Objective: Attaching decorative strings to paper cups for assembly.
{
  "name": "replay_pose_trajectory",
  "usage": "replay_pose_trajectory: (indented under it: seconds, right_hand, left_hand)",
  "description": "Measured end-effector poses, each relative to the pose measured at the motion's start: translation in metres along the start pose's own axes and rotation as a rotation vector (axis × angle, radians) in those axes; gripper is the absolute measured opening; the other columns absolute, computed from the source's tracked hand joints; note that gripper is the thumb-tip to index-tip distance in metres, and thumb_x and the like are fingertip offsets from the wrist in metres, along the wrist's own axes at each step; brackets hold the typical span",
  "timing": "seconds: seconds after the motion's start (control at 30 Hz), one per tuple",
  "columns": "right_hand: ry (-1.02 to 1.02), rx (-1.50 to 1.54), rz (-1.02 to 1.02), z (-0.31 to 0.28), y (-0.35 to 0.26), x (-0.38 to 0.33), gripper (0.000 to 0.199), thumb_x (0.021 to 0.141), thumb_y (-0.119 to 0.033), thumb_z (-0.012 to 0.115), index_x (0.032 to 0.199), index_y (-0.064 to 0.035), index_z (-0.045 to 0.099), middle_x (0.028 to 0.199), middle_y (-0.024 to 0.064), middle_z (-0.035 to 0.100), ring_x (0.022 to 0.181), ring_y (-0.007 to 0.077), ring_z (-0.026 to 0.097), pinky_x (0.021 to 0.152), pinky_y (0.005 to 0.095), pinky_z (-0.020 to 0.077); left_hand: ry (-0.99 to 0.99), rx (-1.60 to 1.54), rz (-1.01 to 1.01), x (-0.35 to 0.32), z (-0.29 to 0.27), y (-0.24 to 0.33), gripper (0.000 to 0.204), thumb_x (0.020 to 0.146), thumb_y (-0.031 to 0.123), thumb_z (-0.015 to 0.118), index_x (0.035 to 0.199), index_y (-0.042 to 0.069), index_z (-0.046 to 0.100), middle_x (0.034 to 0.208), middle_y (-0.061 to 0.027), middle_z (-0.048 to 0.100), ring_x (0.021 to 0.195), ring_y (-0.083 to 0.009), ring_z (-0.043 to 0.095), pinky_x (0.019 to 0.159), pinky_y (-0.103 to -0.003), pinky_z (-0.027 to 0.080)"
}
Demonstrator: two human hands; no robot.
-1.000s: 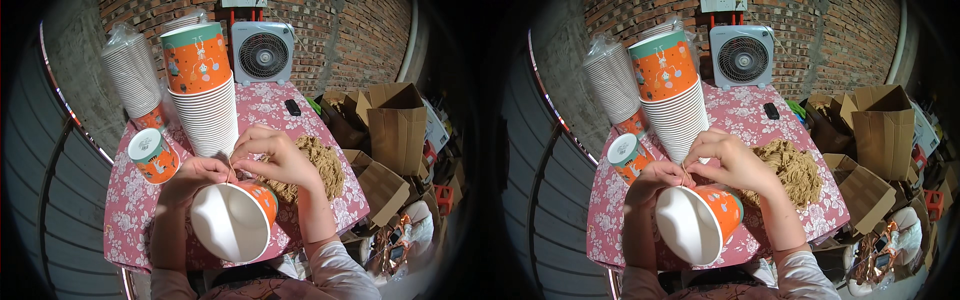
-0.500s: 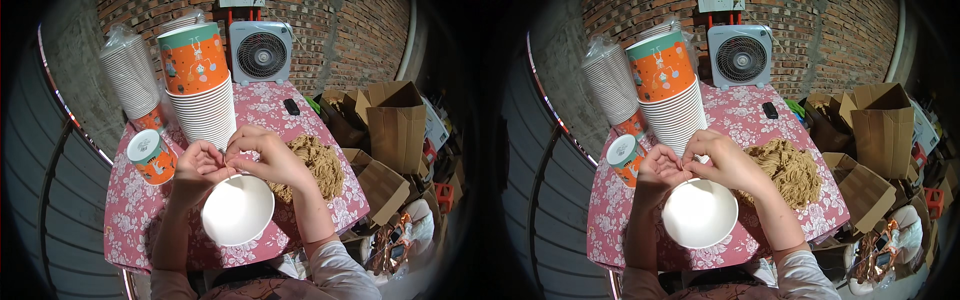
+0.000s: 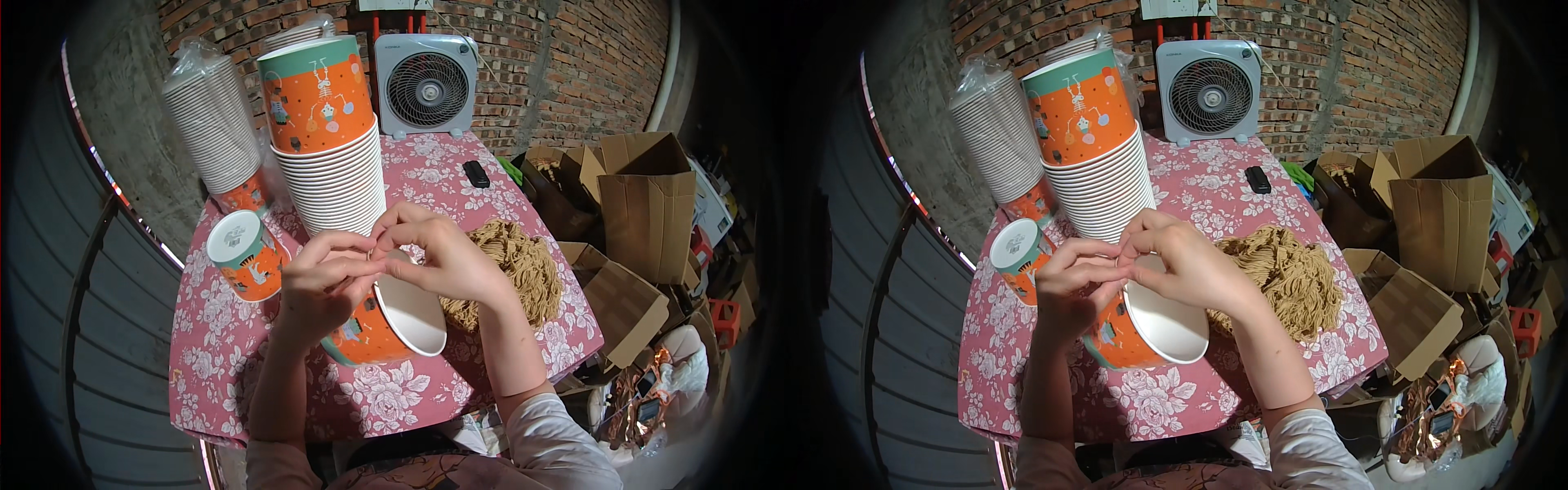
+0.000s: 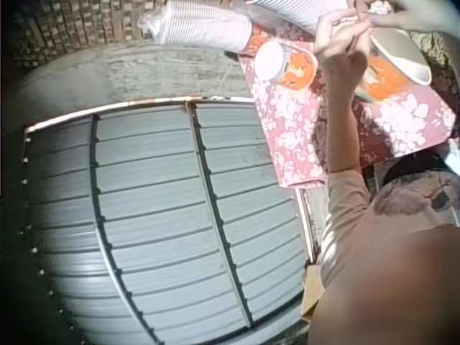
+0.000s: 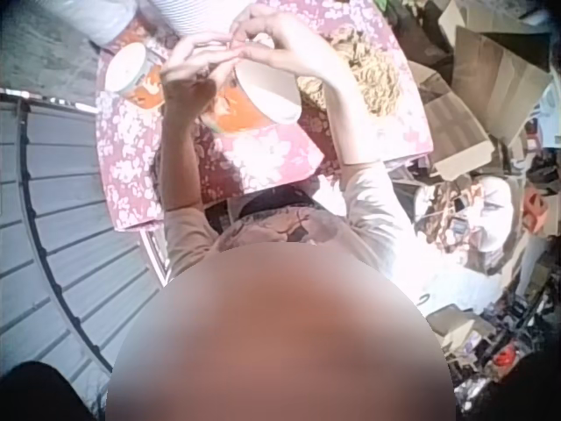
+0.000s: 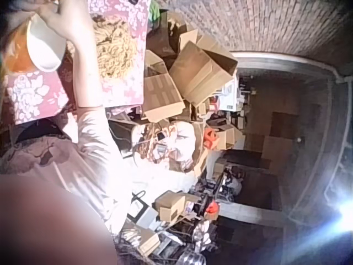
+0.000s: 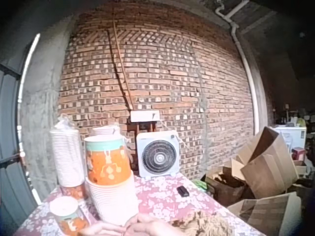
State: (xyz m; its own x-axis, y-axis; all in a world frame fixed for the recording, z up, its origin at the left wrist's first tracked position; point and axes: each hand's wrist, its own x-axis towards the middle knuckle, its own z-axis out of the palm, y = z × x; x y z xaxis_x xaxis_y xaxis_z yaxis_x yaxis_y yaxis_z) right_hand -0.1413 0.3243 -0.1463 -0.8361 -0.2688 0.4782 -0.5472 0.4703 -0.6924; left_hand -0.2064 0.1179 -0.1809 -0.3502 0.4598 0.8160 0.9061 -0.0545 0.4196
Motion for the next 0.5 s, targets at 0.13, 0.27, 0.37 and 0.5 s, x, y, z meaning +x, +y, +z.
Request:
replay_pose_trajectory:
  seconds: [0.13,0.27,0.37,0.5]
  right_hand:
    - [-0.005,-0.036,-0.084,0.003,0.006,-0.001,0.015,0.081,-0.009,0.074,0.093,-0.0012,0.072,0.111,0.0089,0.066,0.104,0.0241,0.063,0.089,0.0352,0.0508]
    - [-0.037,-0.032,-0.026,0.005,0.001,-0.001,0.015,0.08,-0.012,0.074,0.092,-0.0028,0.072,0.113,0.0093,0.066,0.107,0.0246,0.063,0.09,0.0356,0.051]
    - [-0.046,-0.014,-0.049,0.012,-0.001,0.002,0.015,0.08,-0.013,0.074,0.091,-0.003,0.072,0.114,0.0099,0.066,0.107,0.0254,0.064,0.092,0.0361,0.0511]
    - [-0.045,-0.033,-0.081,0.016,0.004,0.003,0.015,0.079,-0.013,0.074,0.09,-0.0025,0.071,0.115,0.0109,0.067,0.106,0.0262,0.065,0.093,0.037,0.0512]
  left_hand:
    - [-0.038,-0.01,-0.104,0.001,-0.009,0.007,0.019,0.075,-0.007,0.077,0.09,0.005,0.078,0.105,-0.0113,0.071,0.085,-0.0156,0.071,0.068,-0.026,0.058]
    - [-0.104,-0.049,-0.097,0.003,-0.018,0.0,0.015,0.074,-0.004,0.075,0.087,0.004,0.075,0.106,-0.0107,0.071,0.084,-0.014,0.07,0.067,-0.025,0.055]
    - [-0.145,-0.121,-0.128,-0.001,-0.025,-0.01,0.012,0.075,-0.001,0.074,0.086,0.003,0.074,0.106,-0.0112,0.07,0.084,-0.0133,0.069,0.069,-0.023,0.054]
    - [-0.187,-0.323,-0.275,-0.004,-0.028,-0.016,0.005,0.078,-0.002,0.072,0.082,0.0,0.069,0.11,-0.0082,0.065,0.082,-0.01,0.063,0.071,-0.022,0.052]
